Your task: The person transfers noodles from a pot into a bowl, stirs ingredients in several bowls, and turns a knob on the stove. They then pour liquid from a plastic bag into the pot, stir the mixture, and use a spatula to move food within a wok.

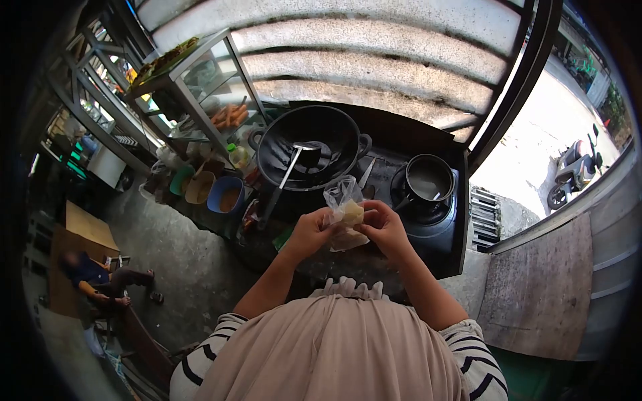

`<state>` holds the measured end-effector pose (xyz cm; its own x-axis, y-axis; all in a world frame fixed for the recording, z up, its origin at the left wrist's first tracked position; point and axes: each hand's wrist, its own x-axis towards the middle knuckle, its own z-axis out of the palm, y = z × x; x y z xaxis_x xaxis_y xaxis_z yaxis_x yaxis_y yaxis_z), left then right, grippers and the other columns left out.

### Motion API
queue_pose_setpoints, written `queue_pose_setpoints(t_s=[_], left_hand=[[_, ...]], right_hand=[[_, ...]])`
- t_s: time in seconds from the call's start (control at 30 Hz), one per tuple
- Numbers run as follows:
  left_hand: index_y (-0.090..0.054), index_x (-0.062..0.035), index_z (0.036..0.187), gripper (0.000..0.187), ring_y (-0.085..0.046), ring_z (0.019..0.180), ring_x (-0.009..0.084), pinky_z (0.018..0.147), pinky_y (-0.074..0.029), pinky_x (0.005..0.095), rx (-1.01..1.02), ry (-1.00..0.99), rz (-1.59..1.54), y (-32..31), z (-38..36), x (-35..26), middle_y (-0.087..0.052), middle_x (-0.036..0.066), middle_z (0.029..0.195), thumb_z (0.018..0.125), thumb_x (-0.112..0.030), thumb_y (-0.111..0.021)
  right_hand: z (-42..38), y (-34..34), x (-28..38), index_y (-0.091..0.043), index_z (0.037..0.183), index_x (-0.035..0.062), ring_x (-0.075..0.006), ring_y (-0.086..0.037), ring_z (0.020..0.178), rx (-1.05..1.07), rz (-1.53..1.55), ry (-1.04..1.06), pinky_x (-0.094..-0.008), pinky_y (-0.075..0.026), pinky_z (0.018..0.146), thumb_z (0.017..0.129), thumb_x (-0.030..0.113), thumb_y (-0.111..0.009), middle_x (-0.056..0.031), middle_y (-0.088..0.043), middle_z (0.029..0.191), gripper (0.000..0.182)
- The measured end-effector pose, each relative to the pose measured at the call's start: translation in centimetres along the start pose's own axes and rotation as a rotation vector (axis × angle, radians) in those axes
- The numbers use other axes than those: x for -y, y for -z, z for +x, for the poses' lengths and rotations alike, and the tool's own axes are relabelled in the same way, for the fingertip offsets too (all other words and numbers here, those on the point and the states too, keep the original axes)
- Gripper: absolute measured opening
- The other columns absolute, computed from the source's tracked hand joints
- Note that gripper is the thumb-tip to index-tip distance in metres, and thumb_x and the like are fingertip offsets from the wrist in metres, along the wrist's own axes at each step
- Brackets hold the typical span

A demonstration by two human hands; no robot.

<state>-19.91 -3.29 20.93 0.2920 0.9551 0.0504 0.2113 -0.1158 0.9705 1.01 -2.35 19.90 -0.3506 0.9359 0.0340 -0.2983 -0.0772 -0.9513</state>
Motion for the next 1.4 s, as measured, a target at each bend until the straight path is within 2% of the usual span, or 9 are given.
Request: queue_pose_setpoints(t_s=[0.23,0.33,0.43,0.63,0.9,1.0,1.07,1.27,1.4], left_hand=[[-0.064,0.0021,0.099,0.020,-0.061,0.069,0.0063,0.064,-0.049,0.0237,-0.005,-0.115,0.011,-0.4,0.7,-1.1,-0.067,0.006,0.072,0.083,-0.010,-0.065],[-0.063,0.0013,0.103,0.023,-0.061,0.075,0.0057,0.067,-0.049,0.0234,0.062,-0.044,-0.006,-0.7,1.4,-1.2,-0.067,0.006,0.076,0.083,-0.010,-0.065],[-0.058,0.0028,0.112,0.033,-0.061,0.087,0.0081,0.077,-0.049,0.0234,0.115,-0.251,-0.019,-1.4,1.7,-2.6,-0.066,0.005,0.094,0.083,-0.009,-0.068],[-0.051,0.0044,0.118,0.043,-0.061,0.085,0.0090,0.074,-0.049,0.0221,0.136,-0.027,-0.369,-2.3,3.3,-3.6,-0.064,0.006,0.097,0.083,-0.016,-0.067],[-0.061,0.0016,0.099,0.030,-0.064,0.079,0.0121,0.071,-0.051,0.0250,0.087,-0.095,-0.373,-2.9,4.6,-6.9,-0.065,0.006,0.086,0.080,-0.019,-0.073],[-0.061,0.0017,0.097,0.030,-0.064,0.078,0.0121,0.070,-0.051,0.0251,0.043,-0.132,-0.464,-2.7,5.6,-7.1,-0.065,0.006,0.085,0.079,-0.018,-0.073],[-0.061,0.0013,0.096,0.028,-0.064,0.078,0.0122,0.070,-0.051,0.0255,0.079,-0.106,-0.311,-2.0,6.5,-7.2,-0.065,0.006,0.085,0.080,-0.018,-0.072],[-0.052,0.0011,0.115,0.047,-0.062,0.081,0.0112,0.071,-0.050,0.0260,0.173,-0.082,-0.360,-1.6,7.3,-6.8,-0.064,0.007,0.093,0.082,-0.027,-0.071],[-0.039,-0.0002,0.127,0.061,-0.060,0.101,0.0177,0.084,-0.050,0.0305,0.195,-0.185,-0.293,-1.6,7.5,-6.4,-0.060,0.010,0.108,0.081,-0.020,-0.073]], right_hand=[[-0.2,0.7,1.4,-0.056,0.115,0.0003,-0.0121,-0.063,0.087,-0.117,-0.084,0.012,-0.0245,-0.049,0.080,0.077,0.002,-0.071,-0.0071,-0.066,0.090,0.041],[-0.4,0.4,2.4,-0.058,0.113,-0.0006,-0.0113,-0.063,0.086,-0.097,-0.038,0.049,-0.0245,-0.049,0.080,0.077,0.003,-0.071,-0.0071,-0.067,0.091,0.038],[-0.4,0.8,2.6,-0.059,0.109,-0.0012,-0.0106,-0.062,0.085,-0.102,-0.015,0.094,-0.0241,-0.049,0.079,0.078,0.005,-0.071,-0.0071,-0.067,0.092,0.034],[-0.9,1.4,4.1,-0.065,0.098,-0.0009,-0.0084,-0.062,0.079,-0.134,-0.220,0.068,-0.0225,-0.049,0.076,0.081,0.012,-0.071,-0.0053,-0.068,0.086,0.021],[-1.5,0.6,5.1,-0.062,0.103,-0.0003,-0.0082,-0.062,0.078,-0.237,-0.001,0.094,-0.0229,-0.049,0.075,0.081,0.014,-0.072,-0.0057,-0.066,0.091,0.028],[-1.6,1.1,4.4,-0.058,0.109,-0.0009,-0.0097,-0.062,0.083,-0.104,-0.150,0.168,-0.0241,-0.050,0.078,0.079,0.014,-0.073,-0.0068,-0.065,0.096,0.037],[-1.8,2.0,4.5,-0.055,0.112,-0.0021,-0.0107,-0.062,0.088,0.068,-0.194,-0.059,-0.0254,-0.050,0.082,0.078,0.012,-0.074,-0.0074,-0.065,0.098,0.042],[-1.8,1.9,5.2,-0.055,0.110,-0.0026,-0.0118,-0.064,0.085,-0.020,-0.139,0.011,-0.0261,-0.052,0.077,0.079,0.019,-0.072,-0.0074,-0.064,0.098,0.042],[-1.7,2.6,5.6,-0.058,0.108,-0.0018,-0.0118,-0.064,0.084,-0.061,-0.165,-0.088,-0.0249,-0.052,0.075,0.081,0.024,-0.072,-0.0069,-0.065,0.097,0.040]])
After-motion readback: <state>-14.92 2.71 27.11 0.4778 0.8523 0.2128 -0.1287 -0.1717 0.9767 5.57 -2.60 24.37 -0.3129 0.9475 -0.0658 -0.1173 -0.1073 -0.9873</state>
